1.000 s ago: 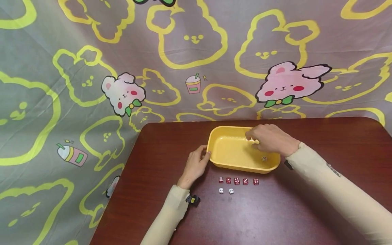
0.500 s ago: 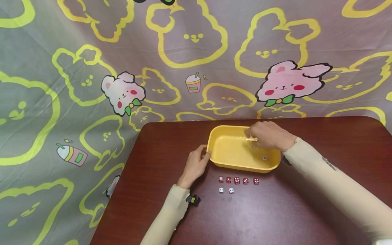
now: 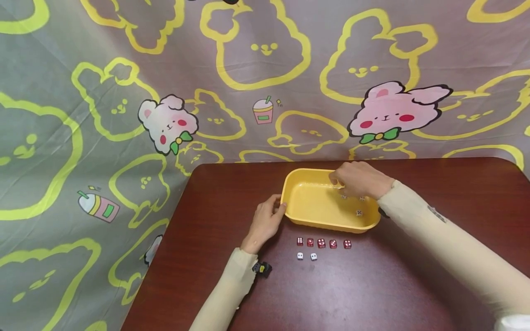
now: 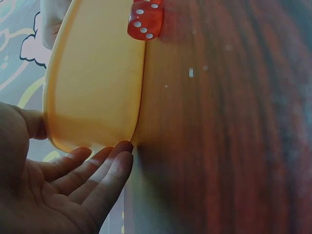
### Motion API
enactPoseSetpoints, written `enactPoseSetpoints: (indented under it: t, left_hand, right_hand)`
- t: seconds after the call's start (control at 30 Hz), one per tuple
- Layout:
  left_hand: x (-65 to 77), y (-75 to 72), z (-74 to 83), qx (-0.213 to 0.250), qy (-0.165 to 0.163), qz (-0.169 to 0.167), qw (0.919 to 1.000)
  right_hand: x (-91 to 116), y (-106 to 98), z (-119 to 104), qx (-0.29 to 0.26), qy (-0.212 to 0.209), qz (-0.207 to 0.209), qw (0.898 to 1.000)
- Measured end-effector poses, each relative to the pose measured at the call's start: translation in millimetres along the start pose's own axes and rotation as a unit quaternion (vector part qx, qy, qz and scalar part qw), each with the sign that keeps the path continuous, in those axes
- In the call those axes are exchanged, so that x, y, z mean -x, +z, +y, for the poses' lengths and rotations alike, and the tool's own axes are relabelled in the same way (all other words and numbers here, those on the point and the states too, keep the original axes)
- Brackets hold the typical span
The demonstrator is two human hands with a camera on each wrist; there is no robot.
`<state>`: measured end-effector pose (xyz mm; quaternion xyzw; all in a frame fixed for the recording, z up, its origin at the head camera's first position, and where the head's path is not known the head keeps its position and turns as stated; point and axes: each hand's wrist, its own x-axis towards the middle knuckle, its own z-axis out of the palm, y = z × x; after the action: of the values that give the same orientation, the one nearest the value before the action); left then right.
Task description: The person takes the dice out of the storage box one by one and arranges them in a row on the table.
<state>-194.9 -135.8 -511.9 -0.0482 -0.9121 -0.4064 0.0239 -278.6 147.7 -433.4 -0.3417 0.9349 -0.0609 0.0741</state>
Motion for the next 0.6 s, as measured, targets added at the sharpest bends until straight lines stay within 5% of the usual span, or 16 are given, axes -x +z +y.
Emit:
enactPoseSetpoints:
  t: [0.6]
  left_hand:
    - [-0.7, -0.5, 1.1, 0.001, -0.006, -0.003, 1.0]
  right_hand:
    - [-14.0, -1.4, 4.5, 0.003, 0.004, -0.062, 0.998]
